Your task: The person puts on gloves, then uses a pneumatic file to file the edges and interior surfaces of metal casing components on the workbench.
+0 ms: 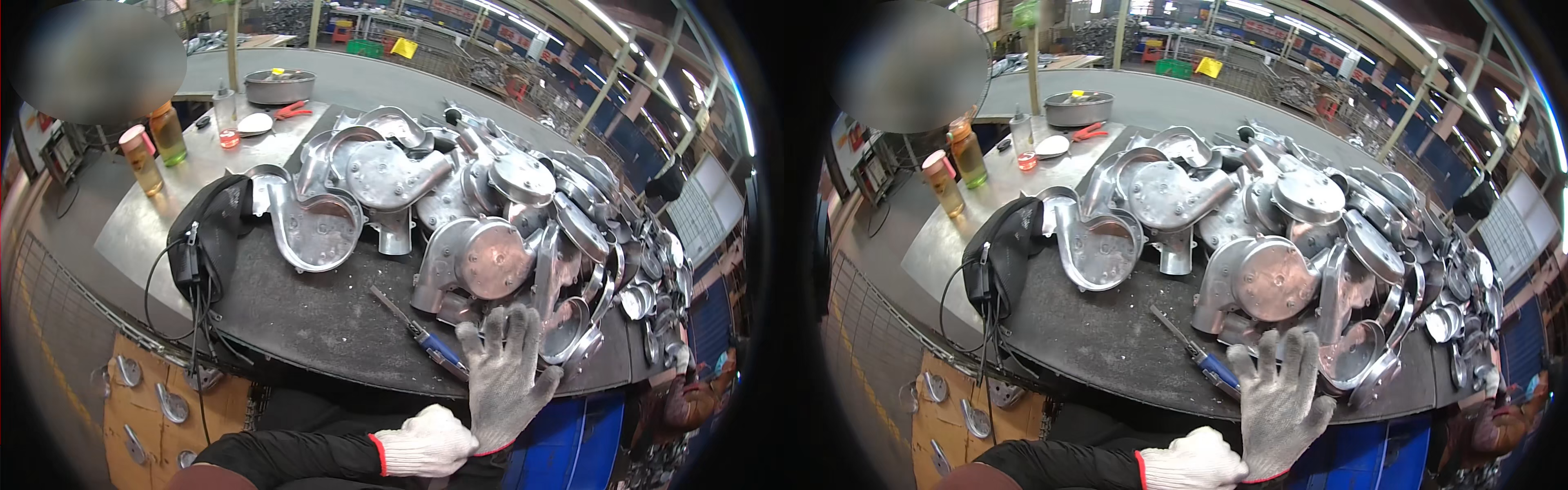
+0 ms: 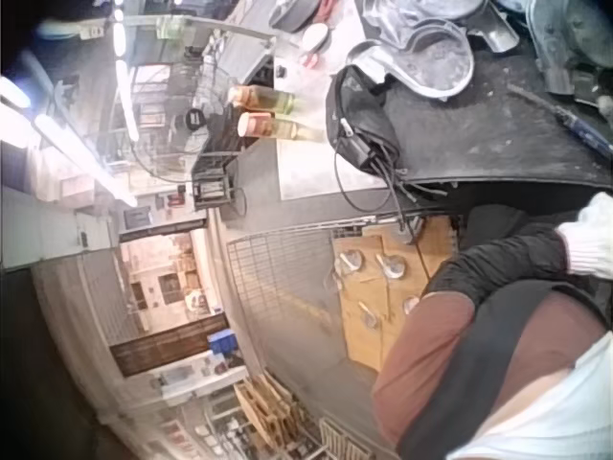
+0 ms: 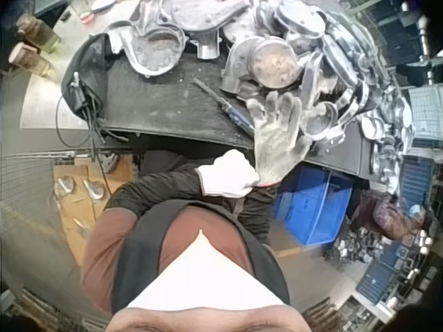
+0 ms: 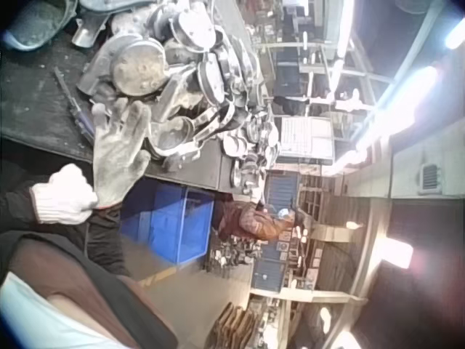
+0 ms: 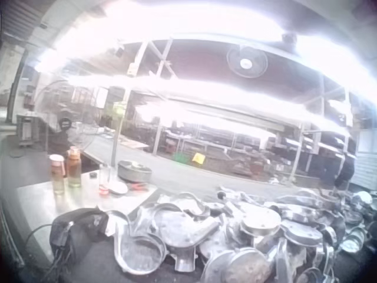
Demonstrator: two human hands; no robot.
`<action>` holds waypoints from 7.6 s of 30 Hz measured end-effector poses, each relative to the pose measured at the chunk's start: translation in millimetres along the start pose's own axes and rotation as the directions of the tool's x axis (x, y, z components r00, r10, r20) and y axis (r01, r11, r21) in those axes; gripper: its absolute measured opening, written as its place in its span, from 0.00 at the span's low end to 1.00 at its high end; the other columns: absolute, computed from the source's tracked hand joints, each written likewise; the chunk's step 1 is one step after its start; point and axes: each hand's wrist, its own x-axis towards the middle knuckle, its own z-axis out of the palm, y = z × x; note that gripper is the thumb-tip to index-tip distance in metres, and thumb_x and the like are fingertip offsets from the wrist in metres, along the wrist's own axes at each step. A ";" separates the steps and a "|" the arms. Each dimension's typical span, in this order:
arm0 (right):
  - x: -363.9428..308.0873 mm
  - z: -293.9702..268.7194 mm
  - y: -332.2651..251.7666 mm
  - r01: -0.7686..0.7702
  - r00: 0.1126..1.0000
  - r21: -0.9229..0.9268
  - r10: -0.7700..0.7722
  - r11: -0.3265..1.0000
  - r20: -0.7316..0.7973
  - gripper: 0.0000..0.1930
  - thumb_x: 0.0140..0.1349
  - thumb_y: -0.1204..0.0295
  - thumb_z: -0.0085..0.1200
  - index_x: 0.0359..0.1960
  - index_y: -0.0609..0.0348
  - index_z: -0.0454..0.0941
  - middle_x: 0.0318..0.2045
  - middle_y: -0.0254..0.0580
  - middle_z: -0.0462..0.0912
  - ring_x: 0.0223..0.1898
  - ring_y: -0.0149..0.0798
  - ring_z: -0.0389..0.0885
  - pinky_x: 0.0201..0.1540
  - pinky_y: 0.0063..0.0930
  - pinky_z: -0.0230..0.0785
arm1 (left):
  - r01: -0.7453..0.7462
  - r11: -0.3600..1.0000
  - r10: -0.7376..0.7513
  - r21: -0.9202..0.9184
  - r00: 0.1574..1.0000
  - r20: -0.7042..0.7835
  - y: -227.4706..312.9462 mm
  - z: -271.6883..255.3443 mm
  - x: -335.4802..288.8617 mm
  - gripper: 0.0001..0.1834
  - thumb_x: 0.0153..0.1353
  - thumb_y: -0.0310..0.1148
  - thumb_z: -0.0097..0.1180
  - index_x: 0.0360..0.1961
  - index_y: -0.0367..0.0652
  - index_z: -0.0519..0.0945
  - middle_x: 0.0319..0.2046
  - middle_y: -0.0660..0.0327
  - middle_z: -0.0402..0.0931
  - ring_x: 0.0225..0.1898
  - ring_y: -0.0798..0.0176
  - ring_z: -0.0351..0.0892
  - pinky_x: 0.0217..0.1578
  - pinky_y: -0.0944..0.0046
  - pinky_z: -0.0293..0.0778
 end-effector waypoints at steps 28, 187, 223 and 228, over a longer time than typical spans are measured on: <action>-23.3 -46.0 -0.8 0.116 0.930 -0.769 0.341 -0.628 -0.138 0.40 0.49 0.69 0.72 0.68 0.53 0.73 0.53 0.55 0.83 0.53 0.57 0.82 0.57 0.48 0.72 | 0.888 0.455 -0.470 -0.069 0.173 -0.865 -199.8 -112.8 -42.6 0.42 0.51 0.66 0.67 0.50 0.37 0.77 0.40 0.52 0.79 0.38 0.51 0.82 0.35 0.52 0.77; 0.1 36.5 -18.7 -0.541 0.401 -0.733 0.640 -0.413 -0.656 0.33 0.63 0.79 0.48 0.73 0.50 0.68 0.35 0.49 0.87 0.30 0.35 0.90 0.37 0.30 0.83 | 0.463 0.872 -0.478 -0.160 0.735 -0.481 -152.8 -66.0 -143.3 0.32 0.18 0.47 0.85 0.28 0.50 0.82 0.68 0.39 0.69 0.69 0.25 0.64 0.66 0.41 0.69; 25.4 47.8 -8.1 -0.388 0.381 -0.749 0.647 -0.537 -0.661 0.32 0.64 0.78 0.49 0.73 0.51 0.67 0.41 0.51 0.89 0.29 0.37 0.91 0.38 0.31 0.83 | 0.388 0.893 -0.449 -0.228 0.804 -0.389 -164.4 -72.5 -144.3 0.33 0.16 0.52 0.83 0.29 0.55 0.84 0.66 0.49 0.75 0.70 0.25 0.64 0.67 0.40 0.66; 26.4 52.7 -2.0 -0.496 0.334 -0.631 0.540 -0.596 -0.772 0.32 0.64 0.77 0.49 0.73 0.52 0.68 0.39 0.50 0.89 0.31 0.38 0.92 0.40 0.31 0.83 | 0.364 0.904 -0.425 -0.222 0.817 -0.390 -167.2 -70.9 -144.5 0.34 0.16 0.53 0.83 0.30 0.55 0.84 0.66 0.49 0.75 0.70 0.25 0.64 0.68 0.40 0.65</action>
